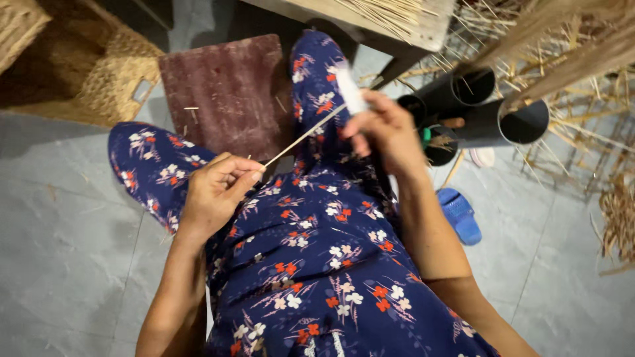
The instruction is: The person sits on the floor and uses a knife to sharpen thin wooden sticks one by one. They pick up sticks from a pile, scrape the knife along the stick to form a point, and place the finished sticks into a woven basket.
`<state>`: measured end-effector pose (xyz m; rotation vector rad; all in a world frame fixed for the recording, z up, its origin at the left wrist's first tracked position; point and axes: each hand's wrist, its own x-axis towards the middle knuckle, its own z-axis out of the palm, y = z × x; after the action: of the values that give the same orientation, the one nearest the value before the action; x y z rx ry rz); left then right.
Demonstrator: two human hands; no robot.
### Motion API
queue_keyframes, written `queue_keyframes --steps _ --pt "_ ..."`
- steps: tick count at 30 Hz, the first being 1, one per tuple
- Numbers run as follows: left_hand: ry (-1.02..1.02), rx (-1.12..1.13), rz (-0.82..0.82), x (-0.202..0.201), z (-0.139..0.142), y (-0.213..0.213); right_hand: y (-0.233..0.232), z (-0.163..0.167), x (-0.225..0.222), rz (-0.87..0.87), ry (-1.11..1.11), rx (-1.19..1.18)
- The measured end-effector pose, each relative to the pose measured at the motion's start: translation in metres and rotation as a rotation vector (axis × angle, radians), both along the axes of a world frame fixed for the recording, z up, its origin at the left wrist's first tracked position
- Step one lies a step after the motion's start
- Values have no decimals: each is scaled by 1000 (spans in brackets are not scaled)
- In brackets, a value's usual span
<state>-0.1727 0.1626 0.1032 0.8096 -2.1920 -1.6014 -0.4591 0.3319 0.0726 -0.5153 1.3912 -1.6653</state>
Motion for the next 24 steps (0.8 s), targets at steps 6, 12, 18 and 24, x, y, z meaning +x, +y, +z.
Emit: queue_keyframes --steps 6,12,18,24 --pt "46 138 66 24 10 -25 21 7 -44 -277 40 -41" --pt "543 -74 342 36 39 -54 21 17 -31 -207 1 -144" --pt "938 48 590 24 64 -70 -4 46 18 57 96 -158" --pt "984 467 530 -9 40 -51 -21 67 64 515 21 -55"
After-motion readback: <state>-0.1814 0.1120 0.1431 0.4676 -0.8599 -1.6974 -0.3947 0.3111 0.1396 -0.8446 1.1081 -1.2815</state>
